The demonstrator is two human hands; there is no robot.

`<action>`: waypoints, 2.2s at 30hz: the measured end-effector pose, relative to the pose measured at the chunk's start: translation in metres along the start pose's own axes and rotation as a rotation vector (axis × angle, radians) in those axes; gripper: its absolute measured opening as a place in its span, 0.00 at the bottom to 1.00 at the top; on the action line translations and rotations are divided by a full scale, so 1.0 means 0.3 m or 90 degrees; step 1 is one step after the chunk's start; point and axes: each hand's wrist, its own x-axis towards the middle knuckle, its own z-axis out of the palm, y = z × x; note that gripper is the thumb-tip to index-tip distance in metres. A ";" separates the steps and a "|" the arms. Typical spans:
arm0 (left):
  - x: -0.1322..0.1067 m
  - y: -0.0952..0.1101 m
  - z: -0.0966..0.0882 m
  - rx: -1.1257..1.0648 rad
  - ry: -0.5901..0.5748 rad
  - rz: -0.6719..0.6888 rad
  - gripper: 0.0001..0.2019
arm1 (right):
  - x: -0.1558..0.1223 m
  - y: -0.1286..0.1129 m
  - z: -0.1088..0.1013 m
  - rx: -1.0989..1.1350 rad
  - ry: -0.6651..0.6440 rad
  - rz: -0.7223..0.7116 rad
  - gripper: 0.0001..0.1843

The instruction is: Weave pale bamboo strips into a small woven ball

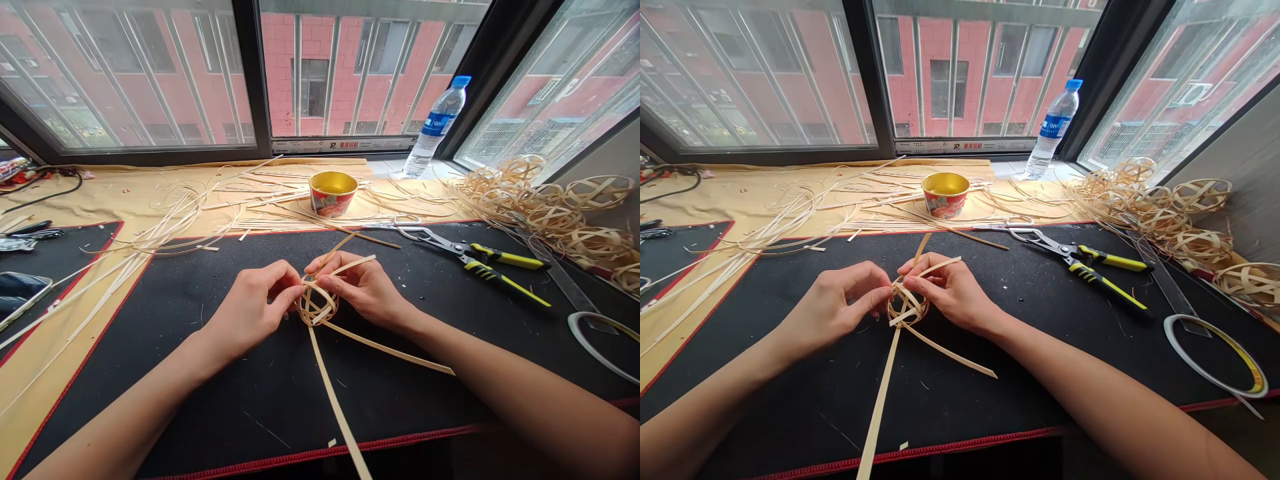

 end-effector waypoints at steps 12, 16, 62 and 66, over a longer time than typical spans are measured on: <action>0.024 0.001 -0.019 -0.154 -0.044 -0.100 0.08 | 0.008 0.002 -0.014 0.067 0.025 0.069 0.12; 0.022 0.009 -0.025 -0.163 -0.046 -0.122 0.08 | 0.010 0.001 -0.015 0.088 0.030 0.086 0.12; 0.019 0.012 -0.008 -0.195 -0.027 -0.167 0.11 | -0.012 -0.033 0.015 -0.044 0.140 0.129 0.17; 0.021 0.013 -0.020 -0.217 -0.042 -0.171 0.13 | -0.010 -0.041 0.013 -0.016 0.146 0.131 0.15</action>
